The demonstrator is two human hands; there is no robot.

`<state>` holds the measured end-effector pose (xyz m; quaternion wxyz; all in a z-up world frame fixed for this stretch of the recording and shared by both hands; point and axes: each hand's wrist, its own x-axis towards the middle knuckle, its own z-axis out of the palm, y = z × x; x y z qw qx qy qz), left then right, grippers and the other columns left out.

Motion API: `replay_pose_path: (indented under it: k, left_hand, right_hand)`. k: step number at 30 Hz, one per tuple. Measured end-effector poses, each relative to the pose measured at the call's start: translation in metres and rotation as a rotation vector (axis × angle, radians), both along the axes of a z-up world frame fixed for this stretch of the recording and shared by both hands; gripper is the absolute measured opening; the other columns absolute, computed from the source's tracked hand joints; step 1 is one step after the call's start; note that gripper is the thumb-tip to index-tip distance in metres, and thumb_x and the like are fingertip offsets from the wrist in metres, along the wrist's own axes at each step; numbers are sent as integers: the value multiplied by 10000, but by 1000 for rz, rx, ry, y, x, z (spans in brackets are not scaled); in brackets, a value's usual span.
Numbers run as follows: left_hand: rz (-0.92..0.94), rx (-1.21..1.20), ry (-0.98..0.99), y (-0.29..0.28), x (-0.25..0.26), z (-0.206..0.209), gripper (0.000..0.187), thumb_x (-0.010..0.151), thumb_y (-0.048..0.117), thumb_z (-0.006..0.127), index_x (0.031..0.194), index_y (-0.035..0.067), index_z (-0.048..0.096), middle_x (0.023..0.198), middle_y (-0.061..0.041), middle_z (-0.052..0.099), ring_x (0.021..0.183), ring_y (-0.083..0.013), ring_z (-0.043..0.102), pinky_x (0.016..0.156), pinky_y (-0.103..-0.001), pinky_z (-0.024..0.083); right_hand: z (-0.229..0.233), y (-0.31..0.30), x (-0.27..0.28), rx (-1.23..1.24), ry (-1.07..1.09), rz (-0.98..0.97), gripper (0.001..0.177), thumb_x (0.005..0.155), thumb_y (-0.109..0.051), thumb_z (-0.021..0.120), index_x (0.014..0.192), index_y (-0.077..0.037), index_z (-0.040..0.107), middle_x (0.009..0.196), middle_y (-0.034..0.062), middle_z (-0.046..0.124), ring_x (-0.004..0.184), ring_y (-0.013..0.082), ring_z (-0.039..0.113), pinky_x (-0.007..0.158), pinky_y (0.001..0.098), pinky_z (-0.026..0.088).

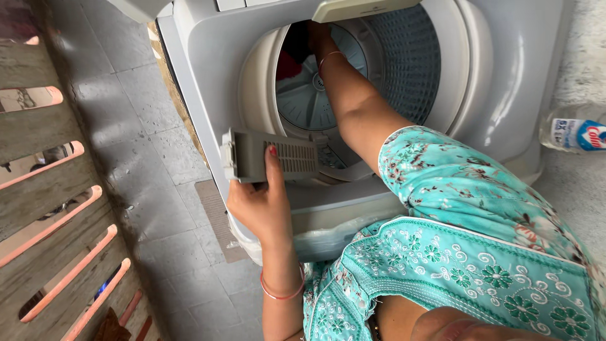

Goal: The person cleans the exterior of a top-loading washing machine. They use a spray bottle to apply cleaning solution and a cloth to wipe the lid, control panel, and front surface. The person also handles a small plastic component and a piece of clothing during the process.

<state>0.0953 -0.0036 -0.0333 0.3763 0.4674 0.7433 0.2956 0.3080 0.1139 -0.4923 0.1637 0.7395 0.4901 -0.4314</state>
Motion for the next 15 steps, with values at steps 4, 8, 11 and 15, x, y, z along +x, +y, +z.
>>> replay_pose_path:
  k: [4, 8, 11, 15]
  left_hand:
    - [15, -36, -141, -2, 1, 4, 193, 969, 97, 770, 1065, -55, 700, 919, -73, 743, 803, -87, 683, 712, -246, 575]
    - [41, -139, -115, 0, 4, 8, 215, 925, 99, 779, 1050, -56, 698, 891, -76, 753, 767, -95, 710, 588, -235, 580]
    - [27, -112, -164, 2, 4, 12, 232, 941, 111, 768, 1091, -51, 701, 941, -74, 753, 830, -83, 714, 644, -231, 598]
    - [-39, -84, -28, 4, 0, 6, 193, 937, 135, 793, 1026, -26, 734, 862, -66, 761, 748, -70, 700, 609, -233, 550]
  right_hand:
    - [-15, -4, 0, 20, 5, -95, 468, 956, -377, 635, 1276, -36, 665, 1295, 195, 671, 1203, 361, 617, 1037, 492, 481]
    - [-21, 12, -3, 73, 18, -171, 471, 959, -379, 630, 1288, -43, 651, 1302, 186, 665, 1211, 353, 609, 1047, 487, 475]
    - [-19, 28, -3, 119, 20, -219, 474, 961, -380, 626, 1297, -47, 641, 1308, 180, 660, 1217, 348, 603, 1055, 484, 472]
    - [-5, 27, -9, 133, 26, -258, 477, 964, -382, 620, 1310, -54, 627, 1316, 171, 654, 1225, 340, 595, 1066, 479, 466]
